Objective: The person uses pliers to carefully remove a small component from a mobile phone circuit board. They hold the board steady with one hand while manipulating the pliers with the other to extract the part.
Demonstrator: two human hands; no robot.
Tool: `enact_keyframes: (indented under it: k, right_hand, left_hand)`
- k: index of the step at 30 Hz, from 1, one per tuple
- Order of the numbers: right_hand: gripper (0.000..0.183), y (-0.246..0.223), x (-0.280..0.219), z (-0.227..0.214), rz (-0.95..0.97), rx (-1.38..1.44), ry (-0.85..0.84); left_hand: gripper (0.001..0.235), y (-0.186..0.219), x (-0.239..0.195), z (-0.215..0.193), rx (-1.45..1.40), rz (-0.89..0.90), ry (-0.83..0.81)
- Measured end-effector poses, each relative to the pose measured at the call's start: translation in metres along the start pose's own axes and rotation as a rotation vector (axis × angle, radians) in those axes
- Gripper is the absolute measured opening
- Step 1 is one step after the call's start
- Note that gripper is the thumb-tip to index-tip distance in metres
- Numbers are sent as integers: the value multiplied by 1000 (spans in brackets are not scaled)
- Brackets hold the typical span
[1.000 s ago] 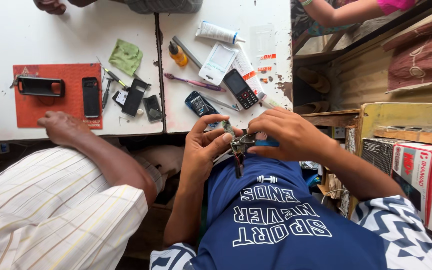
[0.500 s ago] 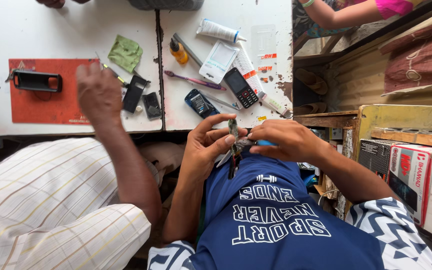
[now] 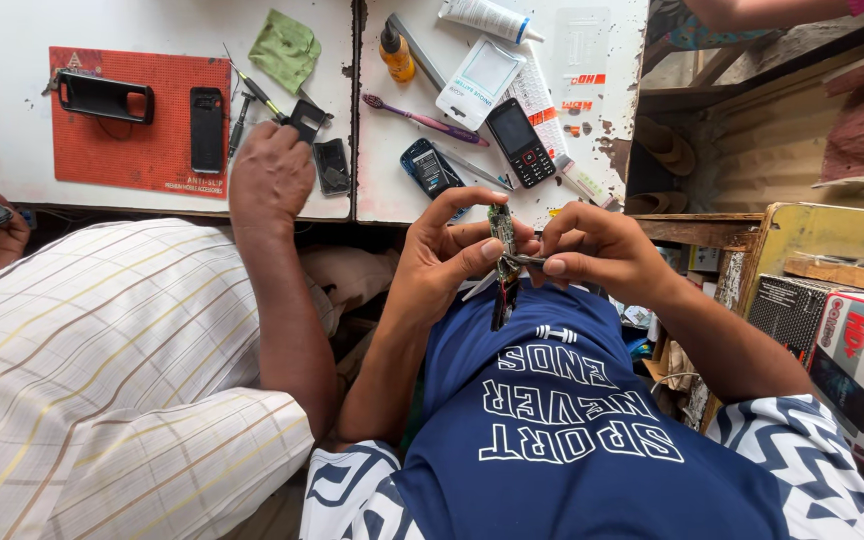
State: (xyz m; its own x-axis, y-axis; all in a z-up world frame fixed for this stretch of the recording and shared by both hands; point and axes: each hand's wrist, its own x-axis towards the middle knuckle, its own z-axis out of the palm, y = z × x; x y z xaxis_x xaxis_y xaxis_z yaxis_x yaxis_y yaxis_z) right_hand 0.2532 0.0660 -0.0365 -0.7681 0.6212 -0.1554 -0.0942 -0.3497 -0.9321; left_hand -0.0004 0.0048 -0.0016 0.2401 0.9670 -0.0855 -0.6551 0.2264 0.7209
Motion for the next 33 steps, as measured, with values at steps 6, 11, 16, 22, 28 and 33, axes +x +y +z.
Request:
enact_keyframes:
  k: [6, 11, 16, 22, 28, 33]
  right_hand:
    - [16, 5, 5, -1, 42, 205, -33]
    - [18, 7, 6, 2, 43, 415, -74]
    - [21, 10, 6, 4, 57, 533, -64]
    - [25, -8, 3, 6, -7, 229, -24]
    - [40, -54, -5, 17, -390, -902, 119]
    - [41, -78, -12, 33, -481, -1272, 175]
  left_hand:
    - [43, -2, 0, -2, 45, 7, 1]
    - [43, -3, 0, -2, 70, 41, -9]
    - [43, -6, 1, -1, 88, 59, -12]
    - [43, -4, 4, 1, 80, 29, 4]
    - [42, -3, 7, 5, 102, -84, 135]
    - [44, -1, 4, 9, 69, -100, 144]
